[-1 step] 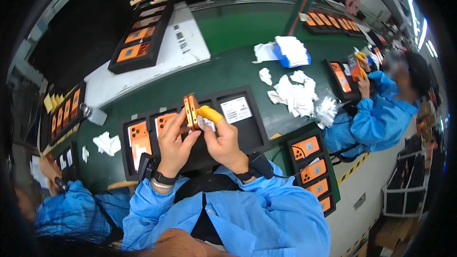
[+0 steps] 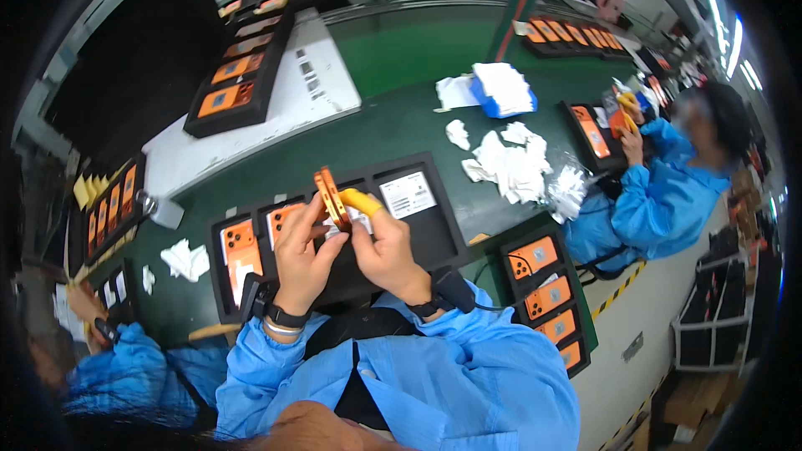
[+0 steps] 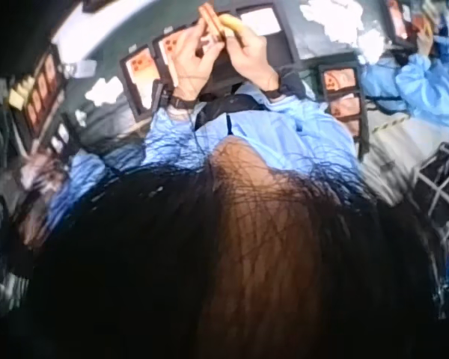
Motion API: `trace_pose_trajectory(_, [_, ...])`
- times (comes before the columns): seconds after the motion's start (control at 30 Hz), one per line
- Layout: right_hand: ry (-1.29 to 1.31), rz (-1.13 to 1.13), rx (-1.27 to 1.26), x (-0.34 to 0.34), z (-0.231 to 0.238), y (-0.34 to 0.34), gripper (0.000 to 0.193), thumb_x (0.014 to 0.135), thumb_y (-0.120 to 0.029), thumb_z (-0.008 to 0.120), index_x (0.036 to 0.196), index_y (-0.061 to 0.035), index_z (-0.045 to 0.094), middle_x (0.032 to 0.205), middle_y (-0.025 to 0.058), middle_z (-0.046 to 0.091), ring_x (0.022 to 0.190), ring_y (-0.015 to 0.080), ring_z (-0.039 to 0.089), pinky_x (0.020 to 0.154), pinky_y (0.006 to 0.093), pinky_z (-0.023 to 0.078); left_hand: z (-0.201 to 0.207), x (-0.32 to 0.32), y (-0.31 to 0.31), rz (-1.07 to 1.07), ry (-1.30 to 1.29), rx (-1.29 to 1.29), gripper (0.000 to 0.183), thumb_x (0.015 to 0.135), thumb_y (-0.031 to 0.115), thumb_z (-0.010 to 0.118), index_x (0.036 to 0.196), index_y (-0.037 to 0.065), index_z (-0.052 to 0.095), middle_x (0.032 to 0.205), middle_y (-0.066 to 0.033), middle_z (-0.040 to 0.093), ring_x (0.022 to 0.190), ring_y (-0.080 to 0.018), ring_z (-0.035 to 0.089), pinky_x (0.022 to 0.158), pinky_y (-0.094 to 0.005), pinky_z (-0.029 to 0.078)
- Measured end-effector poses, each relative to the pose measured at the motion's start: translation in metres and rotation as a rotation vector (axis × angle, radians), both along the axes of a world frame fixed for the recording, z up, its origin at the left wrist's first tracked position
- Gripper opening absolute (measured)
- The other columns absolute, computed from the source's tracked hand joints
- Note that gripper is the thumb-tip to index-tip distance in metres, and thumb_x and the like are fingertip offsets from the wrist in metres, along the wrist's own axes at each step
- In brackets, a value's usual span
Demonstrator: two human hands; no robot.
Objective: The recorder is cleaning and inspecting the back panels of several orange-backed smartphones on an assembly line bench.
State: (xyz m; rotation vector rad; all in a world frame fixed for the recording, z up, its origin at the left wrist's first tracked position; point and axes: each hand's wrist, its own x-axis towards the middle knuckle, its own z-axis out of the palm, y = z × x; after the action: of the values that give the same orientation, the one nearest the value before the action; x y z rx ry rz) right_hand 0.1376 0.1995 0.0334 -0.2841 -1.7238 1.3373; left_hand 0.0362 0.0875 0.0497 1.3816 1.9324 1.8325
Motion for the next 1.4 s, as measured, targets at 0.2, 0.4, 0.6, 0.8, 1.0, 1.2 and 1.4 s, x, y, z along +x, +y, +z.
trace_pose_trajectory(0.2, [-0.142, -0.017, -0.022, -0.001, 0.006, -0.001, 0.042, 0.089, 0.000, 0.057, 0.132, 0.0028, 0.058, 0.102, 0.0186, 0.071, 0.085, 0.0216, 0.072, 0.074, 0.0304, 0.055, -0.013, -0.014, 0.019, -0.043, 0.001, 0.089, 0.062, 0.076, -0.014, 0.070, 0.131, 0.002, 0.046, 0.146, -0.0164, 0.043, 0.136, -0.0285, 0.046, 0.111, -0.0383, 0.043])
trace_pose_trajectory(0.4, [-0.027, -0.032, 0.134, 0.001, 0.010, -0.011, 0.039, 0.090, 0.003, 0.053, 0.128, 0.0025, 0.059, 0.101, 0.0196, 0.069, 0.088, 0.0289, 0.070, 0.086, 0.0373, 0.054, -0.009, -0.029, 0.026, -0.281, -0.306, 0.142, 0.062, 0.078, -0.011, 0.073, 0.130, 0.006, 0.042, 0.148, -0.0196, 0.041, 0.128, -0.0252, 0.053, 0.103, -0.0345, 0.049])
trace_pose_trajectory(0.6, [-0.086, -0.013, 0.212, -0.010, 0.008, -0.006, 0.039, 0.087, 0.003, 0.054, 0.125, 0.0004, 0.060, 0.119, 0.0230, 0.065, 0.109, 0.0421, 0.064, 0.111, 0.0600, 0.032, -0.017, -0.036, 0.033, -0.297, -0.369, 0.211, 0.066, 0.078, -0.011, 0.072, 0.130, 0.007, 0.035, 0.139, -0.0191, 0.045, 0.124, -0.0243, 0.055, 0.100, -0.0341, 0.051])
trace_pose_trajectory(0.8, [-0.163, 0.055, 0.273, -0.008, 0.024, 0.007, 0.039, 0.085, 0.005, 0.056, 0.123, -0.0006, 0.063, 0.104, 0.0189, 0.070, 0.094, 0.0353, 0.070, 0.108, 0.0503, 0.040, -0.001, -0.026, 0.039, -0.143, -0.340, 0.153, 0.092, 0.075, -0.005, 0.065, 0.156, 0.010, 0.024, 0.124, -0.0111, 0.051, 0.115, -0.0188, 0.053, 0.098, -0.0305, 0.047])
trace_pose_trajectory(1.0, [-0.308, -0.016, 0.322, 0.010, 0.042, 0.048, 0.030, 0.085, 0.000, 0.059, 0.115, 0.0020, 0.065, 0.108, 0.0213, 0.067, 0.100, 0.0382, 0.066, 0.087, 0.0386, 0.053, -0.013, -0.016, 0.033, -0.070, -0.126, 0.155, 0.085, 0.075, -0.001, 0.076, 0.148, 0.004, 0.033, 0.124, -0.0110, 0.050, 0.116, -0.0203, 0.052, 0.099, -0.0327, 0.045])
trace_pose_trajectory(1.2, [-0.673, -0.537, 0.624, 0.040, -0.005, 0.196, 0.027, 0.088, -0.013, 0.064, 0.111, 0.0006, 0.066, 0.101, 0.0201, 0.066, 0.093, 0.0403, 0.064, 0.082, 0.0476, 0.051, -0.019, -0.019, 0.031, -0.133, -0.241, 0.167, 0.085, 0.071, 0.004, 0.081, 0.143, 0.006, 0.036, 0.123, -0.0114, 0.048, 0.118, -0.0209, 0.049, 0.101, -0.0329, 0.043])
trace_pose_trajectory(1.4, [-1.123, -0.546, 0.805, 0.019, -0.023, 0.227, 0.024, 0.090, -0.019, 0.063, 0.111, -0.0096, 0.070, 0.119, 0.0095, 0.063, 0.112, 0.0341, 0.057, 0.088, 0.0596, 0.045, -0.013, -0.025, 0.030, -0.187, -0.233, 0.172, 0.083, 0.071, 0.004, 0.080, 0.140, 0.005, 0.036, 0.125, -0.0128, 0.048, 0.120, -0.0228, 0.050, 0.106, -0.0363, 0.040])
